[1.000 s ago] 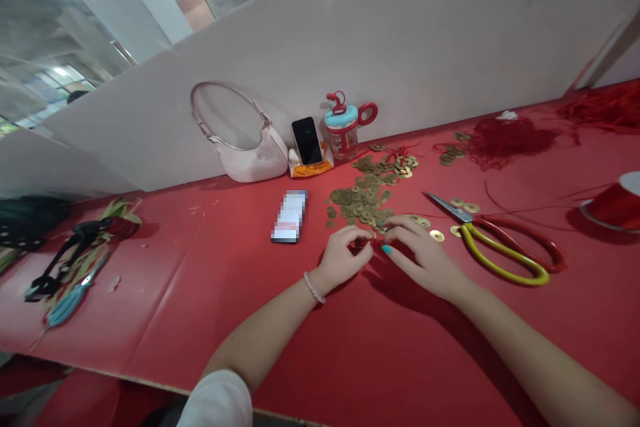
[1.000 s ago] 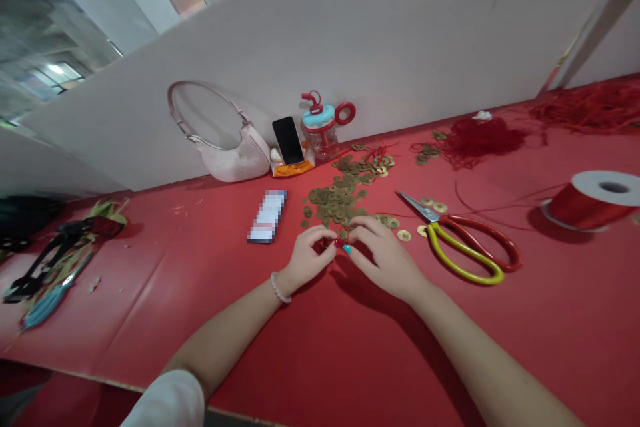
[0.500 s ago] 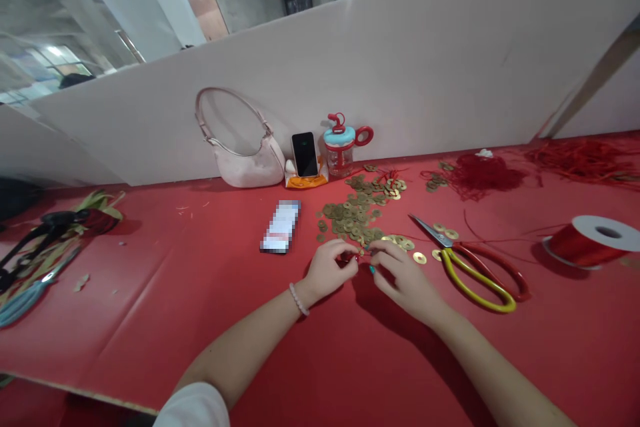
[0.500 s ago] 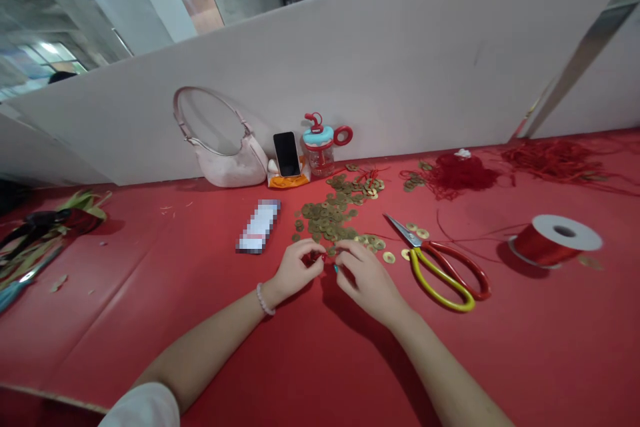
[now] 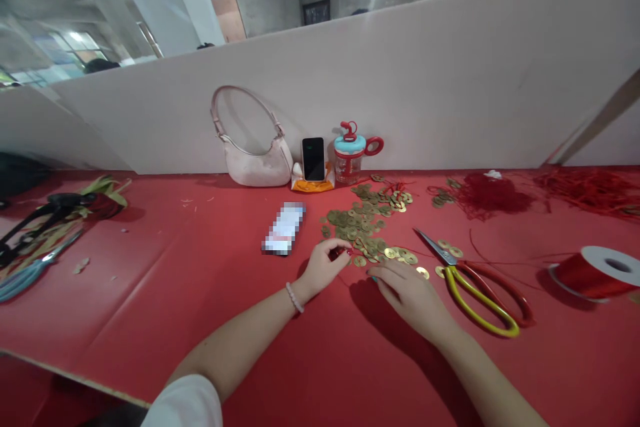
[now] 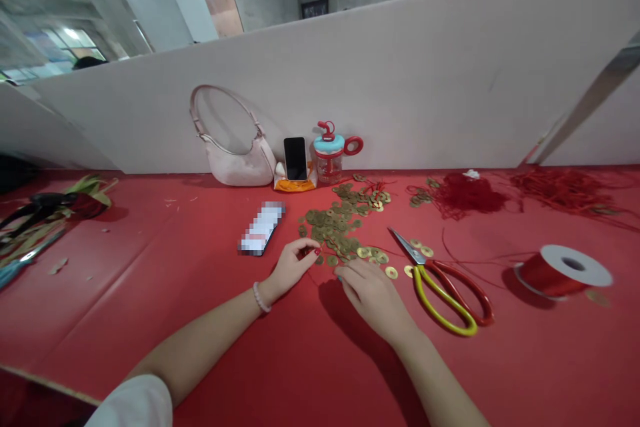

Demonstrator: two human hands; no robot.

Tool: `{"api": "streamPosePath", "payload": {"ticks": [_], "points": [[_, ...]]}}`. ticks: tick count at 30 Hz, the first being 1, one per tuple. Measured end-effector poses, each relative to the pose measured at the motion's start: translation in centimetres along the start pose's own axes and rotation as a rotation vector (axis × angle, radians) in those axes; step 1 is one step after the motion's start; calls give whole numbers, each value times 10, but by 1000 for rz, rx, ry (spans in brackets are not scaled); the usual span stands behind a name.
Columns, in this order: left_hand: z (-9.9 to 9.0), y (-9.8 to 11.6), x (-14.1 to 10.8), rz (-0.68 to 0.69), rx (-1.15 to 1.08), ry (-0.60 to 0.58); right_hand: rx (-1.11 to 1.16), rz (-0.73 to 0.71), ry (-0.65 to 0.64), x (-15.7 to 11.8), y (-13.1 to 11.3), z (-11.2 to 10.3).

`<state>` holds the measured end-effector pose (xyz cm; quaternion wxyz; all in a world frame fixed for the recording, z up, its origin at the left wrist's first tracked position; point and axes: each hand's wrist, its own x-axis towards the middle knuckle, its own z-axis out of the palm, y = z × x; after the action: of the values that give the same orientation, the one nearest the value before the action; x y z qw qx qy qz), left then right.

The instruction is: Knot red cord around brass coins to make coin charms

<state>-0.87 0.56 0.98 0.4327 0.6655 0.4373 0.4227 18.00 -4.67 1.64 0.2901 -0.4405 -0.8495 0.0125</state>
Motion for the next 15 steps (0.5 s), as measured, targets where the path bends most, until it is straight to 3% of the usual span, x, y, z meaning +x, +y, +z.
{"api": "streamPosePath", "payload": {"ticks": [4,6,10,15], "points": [[0,4,-5,165,144,-181,7,-60,173,3,-2,-2],[-1,6,-7,282,199,-278,31,-41,199,2,-2,-1],[-3,6,-8,388,210,-363,113,143,108,-2,2,6],[-3,5,-5,343,201,-325,374,445,7,-1,2,10]]}}
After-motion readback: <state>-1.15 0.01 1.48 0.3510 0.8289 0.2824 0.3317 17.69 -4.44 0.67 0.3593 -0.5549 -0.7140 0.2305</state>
